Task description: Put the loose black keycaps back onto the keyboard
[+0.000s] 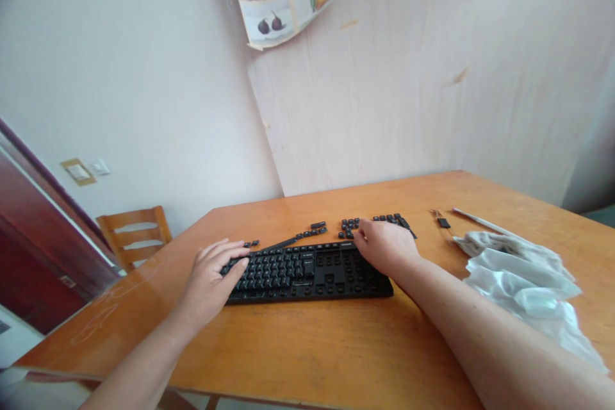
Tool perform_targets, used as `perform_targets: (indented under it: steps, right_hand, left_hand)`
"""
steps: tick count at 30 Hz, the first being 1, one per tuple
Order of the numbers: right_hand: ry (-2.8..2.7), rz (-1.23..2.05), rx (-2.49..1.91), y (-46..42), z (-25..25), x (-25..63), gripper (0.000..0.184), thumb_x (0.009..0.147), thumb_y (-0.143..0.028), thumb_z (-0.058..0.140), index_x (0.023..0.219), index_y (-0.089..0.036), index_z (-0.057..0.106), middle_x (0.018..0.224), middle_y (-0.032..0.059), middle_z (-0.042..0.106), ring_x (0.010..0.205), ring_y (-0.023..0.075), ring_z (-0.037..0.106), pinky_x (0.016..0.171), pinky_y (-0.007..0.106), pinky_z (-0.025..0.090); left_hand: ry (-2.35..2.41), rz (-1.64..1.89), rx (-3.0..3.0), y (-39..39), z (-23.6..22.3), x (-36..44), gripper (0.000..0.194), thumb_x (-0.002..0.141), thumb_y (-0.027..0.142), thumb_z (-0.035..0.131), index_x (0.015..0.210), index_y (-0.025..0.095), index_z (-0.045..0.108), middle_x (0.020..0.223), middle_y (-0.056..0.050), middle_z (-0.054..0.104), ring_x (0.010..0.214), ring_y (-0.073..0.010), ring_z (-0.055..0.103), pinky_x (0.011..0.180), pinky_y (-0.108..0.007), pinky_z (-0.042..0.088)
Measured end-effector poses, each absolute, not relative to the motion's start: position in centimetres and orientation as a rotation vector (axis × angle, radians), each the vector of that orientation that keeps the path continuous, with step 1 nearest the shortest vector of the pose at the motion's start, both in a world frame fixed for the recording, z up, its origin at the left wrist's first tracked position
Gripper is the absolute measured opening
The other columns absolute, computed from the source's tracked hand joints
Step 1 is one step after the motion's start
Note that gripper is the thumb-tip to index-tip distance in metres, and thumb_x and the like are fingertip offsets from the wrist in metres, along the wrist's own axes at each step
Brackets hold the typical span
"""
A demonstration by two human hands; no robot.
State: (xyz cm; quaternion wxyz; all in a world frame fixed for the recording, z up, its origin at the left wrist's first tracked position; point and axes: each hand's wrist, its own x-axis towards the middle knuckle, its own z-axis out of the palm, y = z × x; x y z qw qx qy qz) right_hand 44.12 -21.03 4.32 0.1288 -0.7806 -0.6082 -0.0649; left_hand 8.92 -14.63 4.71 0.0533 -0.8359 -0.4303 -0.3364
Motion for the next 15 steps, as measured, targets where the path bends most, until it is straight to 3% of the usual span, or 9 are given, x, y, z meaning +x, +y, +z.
perform_targets:
  steps: [3, 9, 15]
  right_hand:
    - [-1.755, -0.181, -2.264, -21.0, 4.1, 44.3, 0.036, 0.093, -0.045, 0.035, 0.087, -0.024, 0.063, 0.087, 0.0074, 0.073, 0.079, 0.0236, 0.067, 0.057, 0.029, 0.032]
    - [-1.697, -0.188, -2.252, -20.8, 3.7, 44.4, 0.038, 0.094, -0.050, 0.034, 0.090, -0.026, 0.064, 0.086, 0.0064, 0.073, 0.078, 0.0254, 0.067, 0.056, 0.030, 0.031]
    - [-1.642, -0.246, -2.236, -20.7, 2.8, 44.4, 0.043, 0.096, -0.053, 0.029, 0.098, -0.027, 0.064, 0.088, 0.0072, 0.074, 0.079, 0.0253, 0.067, 0.057, 0.030, 0.031]
  left_hand:
    - [-1.475, -1.304, -2.412, -13.7, 3.5, 5.9, 0.033, 0.090, 0.046, 0.053, 0.105, 0.023, 0.070, 0.115, -0.007, 0.070, 0.113, -0.0235, 0.060, 0.105, -0.044, 0.043]
    - [-1.975, -1.532, -2.152, -13.9, -0.3, 1.4, 0.059, 0.088, 0.060, 0.049, 0.127, 0.015, 0.058, 0.132, -0.016, 0.059, 0.123, -0.0290, 0.056, 0.107, -0.047, 0.042]
    - [-2.166, -1.719, -2.205, -14.6, -1.6, 1.7, 0.065, 0.092, 0.062, 0.043, 0.140, 0.018, 0.045, 0.144, -0.018, 0.050, 0.128, -0.0283, 0.054, 0.110, -0.045, 0.041]
